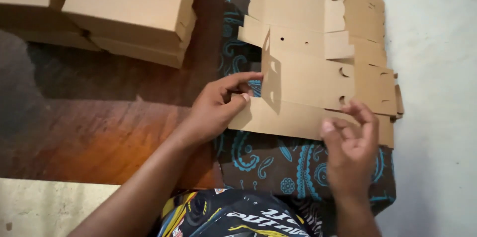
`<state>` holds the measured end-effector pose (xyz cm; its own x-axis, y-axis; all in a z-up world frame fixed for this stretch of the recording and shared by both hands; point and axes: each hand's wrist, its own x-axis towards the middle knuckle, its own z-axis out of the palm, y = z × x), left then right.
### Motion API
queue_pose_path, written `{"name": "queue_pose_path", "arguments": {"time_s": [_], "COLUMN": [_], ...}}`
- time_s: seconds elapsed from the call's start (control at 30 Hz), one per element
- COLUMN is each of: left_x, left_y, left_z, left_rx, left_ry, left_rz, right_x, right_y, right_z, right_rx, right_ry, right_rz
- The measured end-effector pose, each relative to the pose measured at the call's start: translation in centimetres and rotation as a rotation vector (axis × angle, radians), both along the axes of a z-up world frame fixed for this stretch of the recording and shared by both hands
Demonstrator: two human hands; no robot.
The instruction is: Assembling a cardboard box by folding and tucking flaps from a flat cutout.
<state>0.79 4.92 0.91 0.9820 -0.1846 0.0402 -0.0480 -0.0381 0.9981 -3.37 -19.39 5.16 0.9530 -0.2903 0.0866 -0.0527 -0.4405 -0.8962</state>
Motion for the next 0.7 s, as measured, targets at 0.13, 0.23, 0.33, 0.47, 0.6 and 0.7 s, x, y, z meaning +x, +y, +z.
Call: {"name": "queue_pose_path", "arguments": {"time_s": [0.13, 0.23, 0.33, 0.47, 0.6, 0.7], "left_x": [0.0, 0.0, -0.1, -0.1, 0.3, 0.8], "left_y": [-0.3, -0.5, -0.7, -0.6, -0.5, -0.5], "left_z": [-0.4, 0.1, -0.1, -0.4, -1.7, -3.2], "left_rx": [0.013, 0.015, 0.028, 0.036, 0.001, -0.271], "left_ry": [0.000, 0.002, 0.013, -0.011, -0.012, -0.046], "left_rz": [0.035, 0.053, 0.065, 0.078, 0.097, 0.119], "right_x": [-0.5, -0.2, -0.1, 0.6, 0.0, 0.7], "right_y": [0.9, 0.6, 0.5, 0.0, 0.4, -0.5], "right_z": [-1.1, -1.3, -1.9, -3.5, -3.0, -3.9], "right_rx": [0.075, -0.002, -0.147, -0.438, -0.421, -0.273], "right_ry": [-0.147, -0.154, -0.204, -0.497, -0.370, -0.336], "right_rz": [0.027, 0.094, 0.169, 0.133, 0.046, 0.050]}}
